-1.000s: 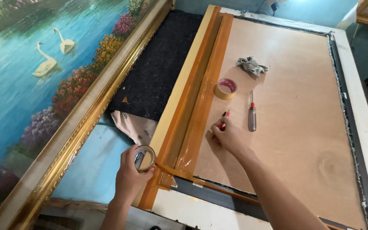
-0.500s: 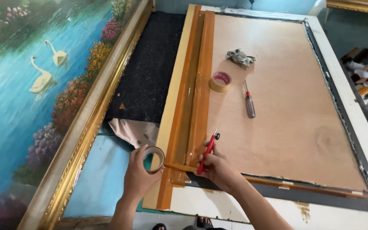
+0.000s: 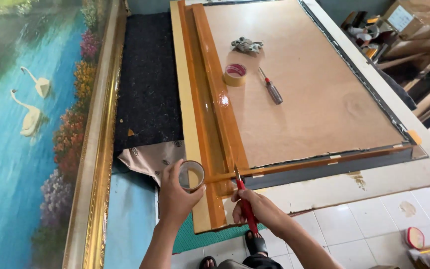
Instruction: Applying brown adhesive tape to the edges of a picture frame to secure the backing.
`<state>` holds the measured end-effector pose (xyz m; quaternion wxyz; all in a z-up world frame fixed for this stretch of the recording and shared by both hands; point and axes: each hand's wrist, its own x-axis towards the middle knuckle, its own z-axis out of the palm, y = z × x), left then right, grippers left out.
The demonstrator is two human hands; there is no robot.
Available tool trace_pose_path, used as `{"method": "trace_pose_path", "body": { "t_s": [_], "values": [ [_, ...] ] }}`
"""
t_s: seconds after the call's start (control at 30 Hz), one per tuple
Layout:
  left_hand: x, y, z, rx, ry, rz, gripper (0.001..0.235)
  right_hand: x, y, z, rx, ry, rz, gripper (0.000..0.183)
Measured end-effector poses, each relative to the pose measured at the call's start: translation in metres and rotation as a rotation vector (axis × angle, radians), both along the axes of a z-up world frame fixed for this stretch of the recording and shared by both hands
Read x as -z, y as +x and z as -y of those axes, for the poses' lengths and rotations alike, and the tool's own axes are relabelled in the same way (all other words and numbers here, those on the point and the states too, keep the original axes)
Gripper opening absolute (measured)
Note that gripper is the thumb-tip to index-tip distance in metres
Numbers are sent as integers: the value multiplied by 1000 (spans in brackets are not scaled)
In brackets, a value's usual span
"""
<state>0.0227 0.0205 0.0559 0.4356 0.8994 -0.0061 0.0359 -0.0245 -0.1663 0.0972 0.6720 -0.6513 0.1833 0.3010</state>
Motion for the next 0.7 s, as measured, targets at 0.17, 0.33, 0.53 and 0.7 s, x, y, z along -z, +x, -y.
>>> {"method": "trace_pose_path", "body": {
  "t_s": [0.17, 0.33, 0.53, 0.7],
  "values": [
    [13, 3, -5, 23, 6, 31, 73, -8, -18, -19, 59, -43, -90, 33],
    [18, 3, -10, 66, -41, 87, 75, 4, -24, -31, 82, -60, -103, 35],
    [24, 5, -11, 61, -54, 105, 75, 12, -21, -41, 90, -64, -116, 36],
    [23, 5, -12, 63, -47, 85, 77, 15, -19, -44, 143, -71, -109, 42]
  ]
}}
